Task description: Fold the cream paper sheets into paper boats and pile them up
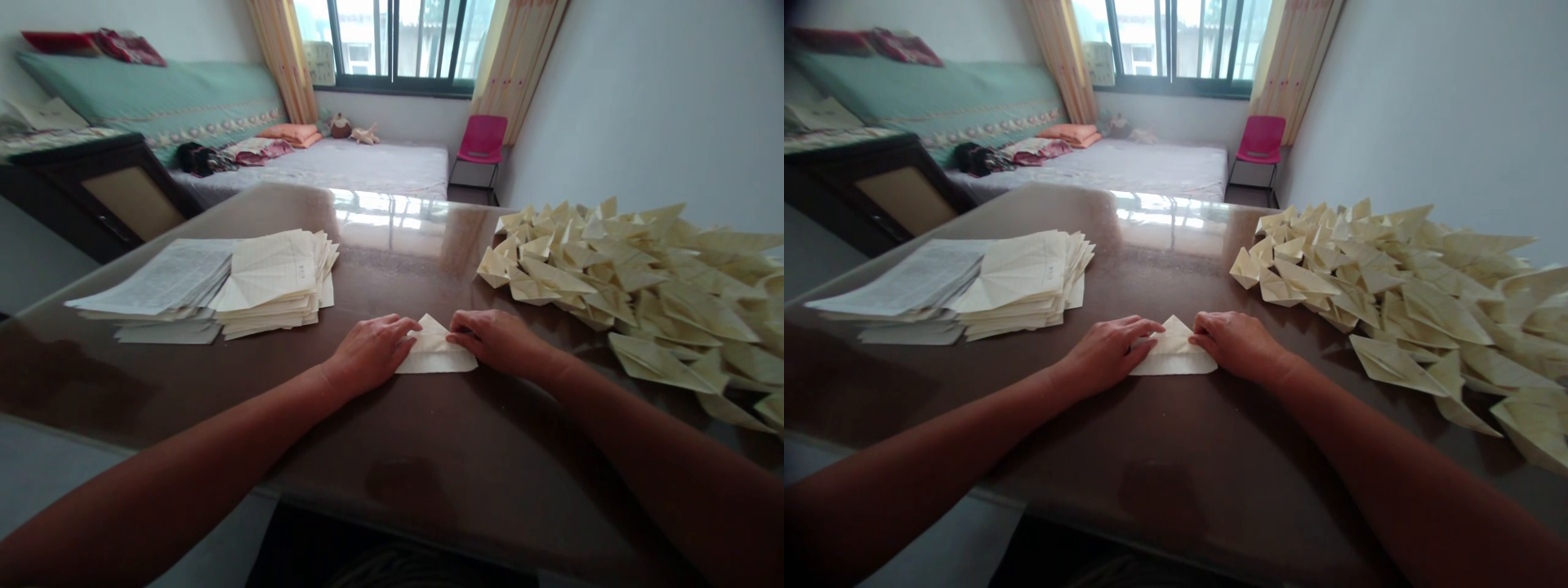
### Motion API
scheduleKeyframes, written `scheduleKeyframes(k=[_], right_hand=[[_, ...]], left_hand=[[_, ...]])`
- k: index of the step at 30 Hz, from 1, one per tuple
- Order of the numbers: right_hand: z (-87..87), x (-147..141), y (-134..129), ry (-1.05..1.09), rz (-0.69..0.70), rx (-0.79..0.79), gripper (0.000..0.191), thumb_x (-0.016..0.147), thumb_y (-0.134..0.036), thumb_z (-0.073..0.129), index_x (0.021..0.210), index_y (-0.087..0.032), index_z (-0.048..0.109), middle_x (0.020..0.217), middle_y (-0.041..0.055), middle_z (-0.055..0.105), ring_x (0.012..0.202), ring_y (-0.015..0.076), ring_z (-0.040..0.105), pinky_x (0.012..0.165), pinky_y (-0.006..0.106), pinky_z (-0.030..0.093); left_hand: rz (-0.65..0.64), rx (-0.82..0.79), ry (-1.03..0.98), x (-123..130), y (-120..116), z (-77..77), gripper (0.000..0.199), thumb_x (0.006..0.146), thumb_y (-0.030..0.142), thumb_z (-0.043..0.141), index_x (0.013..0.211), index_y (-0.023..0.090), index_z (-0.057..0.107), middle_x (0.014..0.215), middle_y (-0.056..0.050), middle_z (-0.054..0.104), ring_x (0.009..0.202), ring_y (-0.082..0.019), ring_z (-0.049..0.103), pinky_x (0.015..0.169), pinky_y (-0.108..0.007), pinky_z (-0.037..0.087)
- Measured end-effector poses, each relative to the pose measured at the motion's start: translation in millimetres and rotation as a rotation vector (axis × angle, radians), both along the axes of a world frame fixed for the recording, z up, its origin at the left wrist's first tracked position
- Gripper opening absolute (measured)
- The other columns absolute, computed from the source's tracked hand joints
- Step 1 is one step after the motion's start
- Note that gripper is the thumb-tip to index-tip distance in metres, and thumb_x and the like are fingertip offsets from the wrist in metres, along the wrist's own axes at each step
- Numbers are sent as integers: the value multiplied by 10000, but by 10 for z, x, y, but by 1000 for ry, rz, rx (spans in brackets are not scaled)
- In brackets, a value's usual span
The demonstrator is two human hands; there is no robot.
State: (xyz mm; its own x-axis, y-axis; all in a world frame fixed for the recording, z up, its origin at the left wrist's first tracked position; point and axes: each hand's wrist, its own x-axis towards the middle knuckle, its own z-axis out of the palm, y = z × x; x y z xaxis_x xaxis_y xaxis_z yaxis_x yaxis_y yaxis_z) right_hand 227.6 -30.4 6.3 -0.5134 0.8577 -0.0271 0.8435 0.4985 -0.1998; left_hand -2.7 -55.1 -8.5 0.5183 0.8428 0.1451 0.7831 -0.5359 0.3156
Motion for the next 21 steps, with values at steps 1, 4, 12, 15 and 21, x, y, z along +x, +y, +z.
scheduleKeyframes(k=[1, 4, 12, 15, 21], right_hand=[[12, -12, -13, -26, -6, 7, 236, 915, -407, 478, 881, -219, 616, 869, 23, 704, 755, 168, 624, 611, 250, 332], [47, -49, -49, -86, -23, 26, 234, 921, -411, 467, 887, -222, 601, 888, 21, 705, 785, 179, 633, 603, 255, 323], [74, -106, -77, -164, -28, 40, 224, 938, -390, 446, 891, -218, 583, 901, 31, 703, 816, 180, 639, 604, 255, 316], [66, -99, -76, -164, -31, 45, 213, 934, -380, 453, 876, -220, 579, 875, 24, 703, 790, 177, 638, 588, 255, 300], [18, -75, -73, -130, -47, 61, 208, 926, -391, 468, 880, -225, 584, 881, 17, 704, 794, 180, 636, 580, 257, 293]], left_hand=[[-1, 8, 17, 2, 1, -3, 292, 952, 321, 394, 1159, 245, 585, 1064, -32, 649, 914, -193, 642, 824, -322, 484], [4, 63, 92, 1, -1, -14, 293, 959, 304, 382, 1167, 248, 579, 1001, -31, 626, 834, -168, 625, 776, -303, 495], [-190, 364, 169, 83, -183, 25, 304, 958, 212, 402, 1230, 205, 538, 1221, -85, 546, 1163, -232, 441, 935, -366, 441], [-271, 295, 157, 149, -262, 17, 305, 967, 224, 380, 1224, 180, 540, 1163, -87, 566, 1125, -218, 467, 959, -363, 441], [-251, 235, 153, 158, -280, -24, 335, 975, 279, 360, 1247, 164, 517, 1154, -91, 555, 1107, -222, 480, 975, -386, 447]])
